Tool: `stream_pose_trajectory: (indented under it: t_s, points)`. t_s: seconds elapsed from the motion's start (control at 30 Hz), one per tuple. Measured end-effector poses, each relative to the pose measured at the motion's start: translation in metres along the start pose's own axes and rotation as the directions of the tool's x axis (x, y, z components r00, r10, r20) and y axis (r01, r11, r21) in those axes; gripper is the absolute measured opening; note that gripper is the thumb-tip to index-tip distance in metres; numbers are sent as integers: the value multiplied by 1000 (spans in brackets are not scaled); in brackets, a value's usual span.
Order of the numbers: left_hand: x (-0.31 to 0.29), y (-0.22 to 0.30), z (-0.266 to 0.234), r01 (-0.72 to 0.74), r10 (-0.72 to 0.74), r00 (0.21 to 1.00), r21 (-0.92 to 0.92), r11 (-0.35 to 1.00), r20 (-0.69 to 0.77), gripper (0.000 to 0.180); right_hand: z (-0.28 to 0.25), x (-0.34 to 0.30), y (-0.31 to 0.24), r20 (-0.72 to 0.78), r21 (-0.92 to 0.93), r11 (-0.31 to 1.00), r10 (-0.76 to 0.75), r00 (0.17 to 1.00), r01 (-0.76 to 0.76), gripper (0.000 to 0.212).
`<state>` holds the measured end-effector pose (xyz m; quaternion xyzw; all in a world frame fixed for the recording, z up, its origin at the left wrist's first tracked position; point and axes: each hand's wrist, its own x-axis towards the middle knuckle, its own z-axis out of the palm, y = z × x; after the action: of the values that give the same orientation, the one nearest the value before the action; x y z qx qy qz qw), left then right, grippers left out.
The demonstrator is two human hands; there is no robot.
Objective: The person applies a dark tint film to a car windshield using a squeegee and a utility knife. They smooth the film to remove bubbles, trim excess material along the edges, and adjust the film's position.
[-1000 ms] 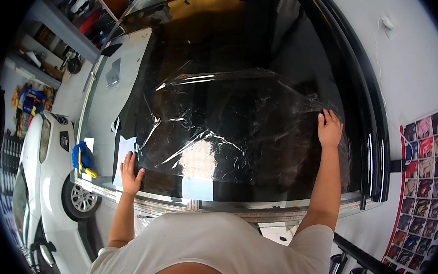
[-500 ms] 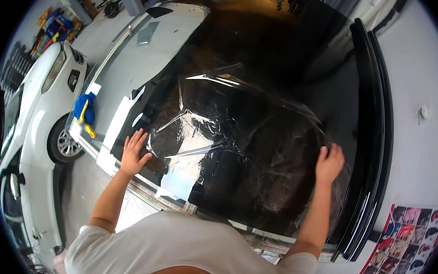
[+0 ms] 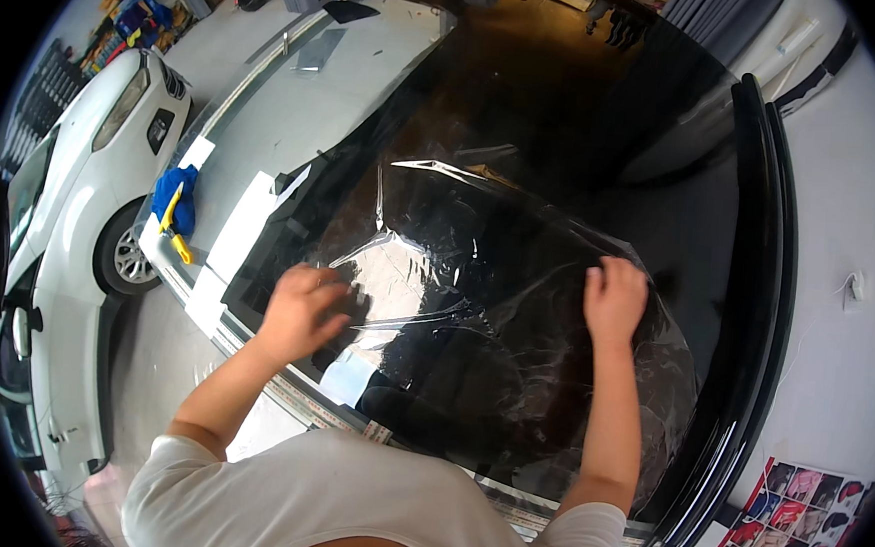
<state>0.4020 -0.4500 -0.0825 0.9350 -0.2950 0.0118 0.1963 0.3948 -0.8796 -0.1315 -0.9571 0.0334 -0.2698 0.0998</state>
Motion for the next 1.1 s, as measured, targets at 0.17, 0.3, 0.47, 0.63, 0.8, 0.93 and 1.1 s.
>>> stream_pose_trajectory:
  t_s: [0.17, 0.3, 0.47, 0.63, 0.8, 0.93, 1.1]
  points:
    - [48, 45, 61, -331, 373, 919, -268, 905, 127, 32, 29, 0, -47, 192, 186, 962, -234, 953, 198, 25]
    - [104, 70, 110, -489, 519, 848, -224, 843, 104, 33, 53, 33, -6, 158, 70, 997, 10, 987, -22, 36]
    - [168, 35, 131, -376, 368, 927, -157, 913, -80, 34, 59, 41, -31, 10, 56, 998, 20, 1000, -20, 46]
    - [223, -21, 129, -205, 193, 956, -37, 978, -219, 38, 65, 20, -68, 211, 170, 977, -164, 964, 129, 38]
    - [260, -50, 128, -29, 35, 968, 28, 999, -249, 44, 83, 38, -62, 199, 100, 993, -87, 976, 68, 41]
    - [273, -66, 127, 36, -27, 976, 39, 999, -218, 48, 98, 60, -57, 204, 19, 998, -66, 977, 63, 44]
    - [284, -89, 116, 57, -59, 987, -16, 998, -149, 55, 114, 77, -58, 228, -77, 995, -39, 973, 58, 53]
